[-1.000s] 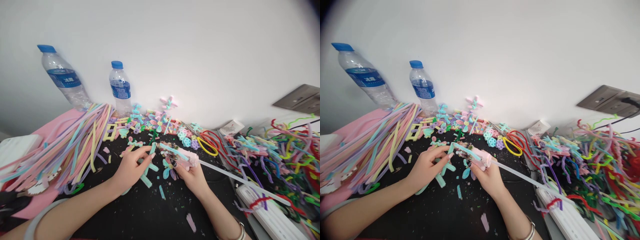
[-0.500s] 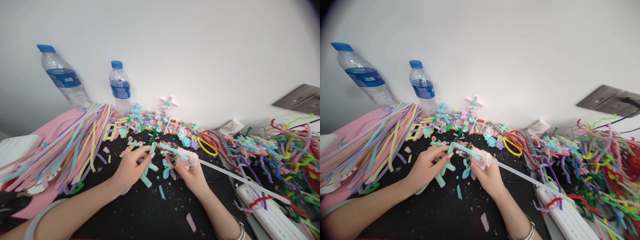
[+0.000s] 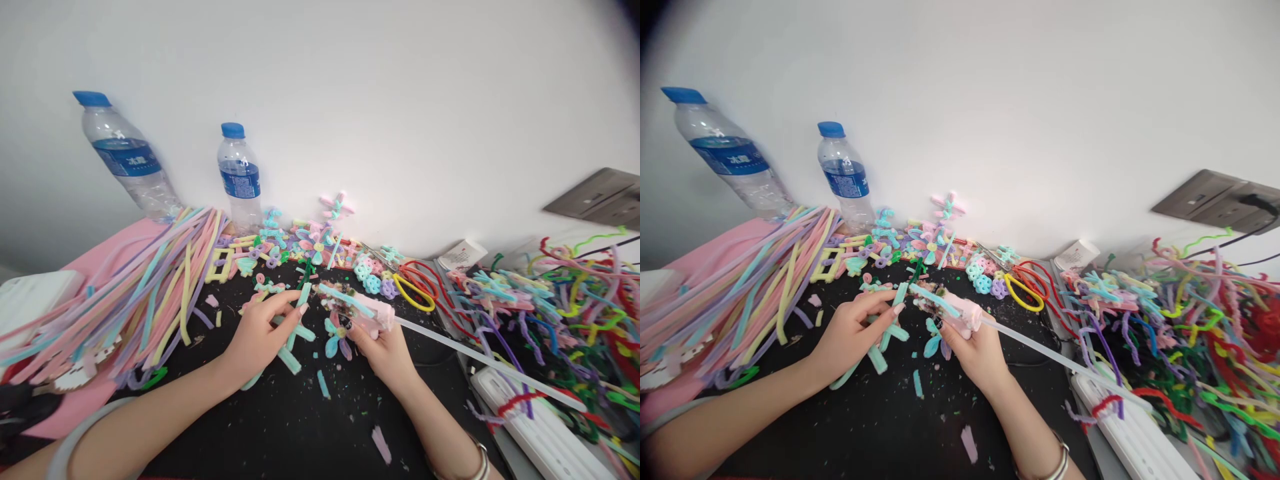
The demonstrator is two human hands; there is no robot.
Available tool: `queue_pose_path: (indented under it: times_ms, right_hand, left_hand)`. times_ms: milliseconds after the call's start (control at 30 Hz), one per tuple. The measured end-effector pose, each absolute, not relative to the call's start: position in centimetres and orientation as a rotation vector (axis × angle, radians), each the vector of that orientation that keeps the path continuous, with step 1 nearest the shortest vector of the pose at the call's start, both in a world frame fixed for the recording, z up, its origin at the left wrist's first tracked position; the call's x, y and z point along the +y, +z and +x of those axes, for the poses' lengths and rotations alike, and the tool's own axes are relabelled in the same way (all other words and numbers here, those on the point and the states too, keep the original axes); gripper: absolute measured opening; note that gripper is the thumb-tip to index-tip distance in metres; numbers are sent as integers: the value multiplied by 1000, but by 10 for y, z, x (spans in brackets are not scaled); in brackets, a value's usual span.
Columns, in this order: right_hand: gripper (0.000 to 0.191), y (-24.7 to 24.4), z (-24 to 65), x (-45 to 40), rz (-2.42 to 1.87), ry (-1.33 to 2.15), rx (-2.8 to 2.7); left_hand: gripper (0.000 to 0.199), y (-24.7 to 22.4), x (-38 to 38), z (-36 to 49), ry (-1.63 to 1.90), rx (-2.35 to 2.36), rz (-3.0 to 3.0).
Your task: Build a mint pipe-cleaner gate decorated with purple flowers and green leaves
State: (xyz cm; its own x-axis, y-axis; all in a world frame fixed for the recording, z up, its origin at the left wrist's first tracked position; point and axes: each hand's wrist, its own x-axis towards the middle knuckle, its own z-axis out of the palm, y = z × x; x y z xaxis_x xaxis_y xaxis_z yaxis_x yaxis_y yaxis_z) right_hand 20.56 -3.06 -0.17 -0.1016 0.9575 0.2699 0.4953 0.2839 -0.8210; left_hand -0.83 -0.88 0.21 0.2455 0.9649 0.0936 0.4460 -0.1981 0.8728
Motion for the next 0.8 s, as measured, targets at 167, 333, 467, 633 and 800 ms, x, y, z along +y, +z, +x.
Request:
queue_pose_path:
  times_ms: [167, 333, 467, 633, 800]
  right_hand:
    - [15, 0, 205, -31, -1320, 739, -1725]
    - [18, -2, 205, -31, -1301, 723, -1749]
    - [17, -3, 205, -31, -1320, 685, -1748]
    - [16, -3, 205, -31, -1344, 738, -1729]
    - [15, -1, 205, -32, -1368, 716, -1719]
  left_hand:
    - [29, 2, -7, -8, 896, 1313, 1746]
    - [28, 3, -7, -6, 908, 1306, 1802]
    - [27, 3, -7, -6, 891, 1304, 1820]
    - [30, 2, -7, -7, 883, 1315, 1799]
    - [31, 3, -7, -7, 896, 1322, 1791]
